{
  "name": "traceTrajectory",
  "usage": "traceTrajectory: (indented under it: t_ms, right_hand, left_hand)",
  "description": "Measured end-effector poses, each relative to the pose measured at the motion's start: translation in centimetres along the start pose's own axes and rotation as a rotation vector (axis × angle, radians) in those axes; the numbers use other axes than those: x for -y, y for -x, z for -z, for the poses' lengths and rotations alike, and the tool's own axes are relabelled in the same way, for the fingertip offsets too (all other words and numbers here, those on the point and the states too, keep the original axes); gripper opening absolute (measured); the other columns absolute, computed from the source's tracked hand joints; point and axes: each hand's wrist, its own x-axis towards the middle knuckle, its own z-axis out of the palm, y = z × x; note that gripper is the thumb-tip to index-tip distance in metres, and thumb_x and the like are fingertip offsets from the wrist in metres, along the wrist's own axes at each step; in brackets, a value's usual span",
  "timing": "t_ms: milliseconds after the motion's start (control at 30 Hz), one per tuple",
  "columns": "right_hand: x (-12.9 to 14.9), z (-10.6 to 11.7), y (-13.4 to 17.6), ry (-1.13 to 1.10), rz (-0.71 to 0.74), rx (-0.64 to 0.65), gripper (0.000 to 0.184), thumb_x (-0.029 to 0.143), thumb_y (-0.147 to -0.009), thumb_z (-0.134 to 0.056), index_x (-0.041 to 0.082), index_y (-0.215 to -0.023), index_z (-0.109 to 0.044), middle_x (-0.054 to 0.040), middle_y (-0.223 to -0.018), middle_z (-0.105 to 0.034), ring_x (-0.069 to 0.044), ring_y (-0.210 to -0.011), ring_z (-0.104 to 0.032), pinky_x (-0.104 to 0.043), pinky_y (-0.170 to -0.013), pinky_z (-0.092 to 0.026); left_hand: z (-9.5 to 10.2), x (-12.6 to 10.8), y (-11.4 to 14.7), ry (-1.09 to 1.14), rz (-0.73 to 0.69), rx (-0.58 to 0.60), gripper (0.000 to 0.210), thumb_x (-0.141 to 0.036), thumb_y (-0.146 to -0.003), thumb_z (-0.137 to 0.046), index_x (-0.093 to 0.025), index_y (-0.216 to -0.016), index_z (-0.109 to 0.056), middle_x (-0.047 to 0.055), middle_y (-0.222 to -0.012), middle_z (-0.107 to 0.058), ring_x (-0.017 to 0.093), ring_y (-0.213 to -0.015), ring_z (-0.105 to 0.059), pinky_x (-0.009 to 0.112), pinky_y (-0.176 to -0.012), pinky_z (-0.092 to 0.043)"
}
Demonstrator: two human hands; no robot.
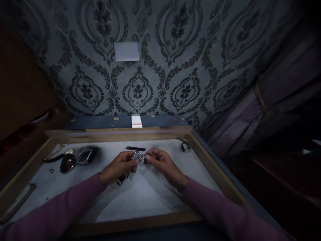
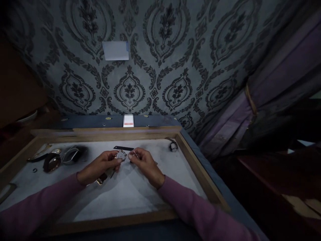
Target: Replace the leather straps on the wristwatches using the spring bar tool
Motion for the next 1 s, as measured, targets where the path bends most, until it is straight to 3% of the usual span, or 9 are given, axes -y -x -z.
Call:
traceTrajectory:
  t_ms: [100, 200, 367, 533, 700, 833, 1000]
  right_hand:
    - [-0.2, -0.1, -0.2, -0.005, 0.010, 0.038, 0.038, 0.052, -0.070, -0.074, 0.016, -0.076, -0.063, -0.0006, -0.073, -0.060, -0.012, -0.067, -0.049, -0.024, -0.061, -0.036]
    - [0.0, 0.5, -0.4, -0.018, 0.010, 0.033, 0.036, 0.051, -0.073, -0.071, 0.017, -0.072, -0.061, 0.0019, -0.065, -0.054, -0.010, -0.059, -0.043, -0.023, -0.054, -0.033]
    - [0.3, 2.8, -1.1, 0.216, 0.112, -0.077, 0.032, 0.048, -0.082, -0.055, 0.016, -0.082, -0.061, 0.0062, -0.055, -0.038, -0.009, -0.048, -0.030, -0.023, -0.047, -0.027]
    - [0.0, 4.3, -1.8, 0.415, 0.178, -0.108, 0.020, 0.033, -0.080, -0.055, 0.015, -0.071, -0.059, 0.0025, -0.061, -0.047, -0.011, -0.058, -0.042, -0.024, -0.056, -0.032]
    - [-0.1, 4.1, -1.4, 0.682, 0.198, -0.099, 0.008, 0.017, -0.073, -0.059, 0.016, -0.066, -0.062, 0.0020, -0.059, -0.054, -0.012, -0.058, -0.045, -0.024, -0.057, -0.029]
    - [-0.4, 3.9, -1.1, 0.847, 0.170, -0.052, 0.003, 0.019, -0.074, -0.064, 0.017, -0.074, -0.066, 0.0012, -0.062, -0.058, -0.013, -0.059, -0.048, -0.024, -0.057, -0.028]
    - [-1.0, 3.4, -1.4, 0.987, 0.140, -0.009, 0.011, 0.027, -0.077, -0.069, 0.017, -0.081, -0.065, -0.0032, -0.080, -0.062, -0.017, -0.073, -0.054, -0.025, -0.063, -0.032]
  left_hand:
    - [0.0, 0.6, 0.0, -0.097, -0.047, 0.068, 0.037, -0.050, -0.080, -0.064, -0.016, -0.074, -0.054, -0.003, -0.060, -0.052, 0.009, -0.056, -0.046, 0.022, -0.056, -0.037]
    - [0.3, 0.9, -0.1, -0.181, -0.056, 0.100, 0.034, -0.049, -0.087, -0.056, -0.016, -0.080, -0.053, -0.003, -0.063, -0.052, 0.009, -0.056, -0.048, 0.021, -0.055, -0.038]
    - [1.4, 0.7, -0.2, -0.206, -0.041, 0.027, 0.040, -0.056, -0.084, -0.056, -0.017, -0.085, -0.049, -0.004, -0.060, -0.051, 0.008, -0.049, -0.046, 0.020, -0.047, -0.036]
    - [2.0, 0.7, -0.4, -0.364, -0.067, 0.009, 0.043, -0.060, -0.084, -0.053, -0.017, -0.086, -0.049, -0.006, -0.055, -0.050, 0.007, -0.042, -0.044, 0.018, -0.042, -0.032]
    - [1.6, 1.2, -0.6, -0.486, -0.098, 0.006, 0.041, -0.057, -0.086, -0.051, -0.016, -0.087, -0.049, -0.006, -0.053, -0.048, 0.008, -0.040, -0.043, 0.018, -0.039, -0.030]
    - [1.5, 1.2, -0.4, -0.561, -0.120, -0.004, 0.036, -0.052, -0.089, -0.047, -0.017, -0.087, -0.049, -0.005, -0.054, -0.050, 0.008, -0.040, -0.043, 0.018, -0.039, -0.031]
    - [1.9, 0.8, 0.0, -0.534, -0.145, -0.033, 0.032, -0.049, -0.088, -0.051, -0.017, -0.089, -0.052, -0.005, -0.055, -0.051, 0.007, -0.040, -0.045, 0.017, -0.040, -0.033]
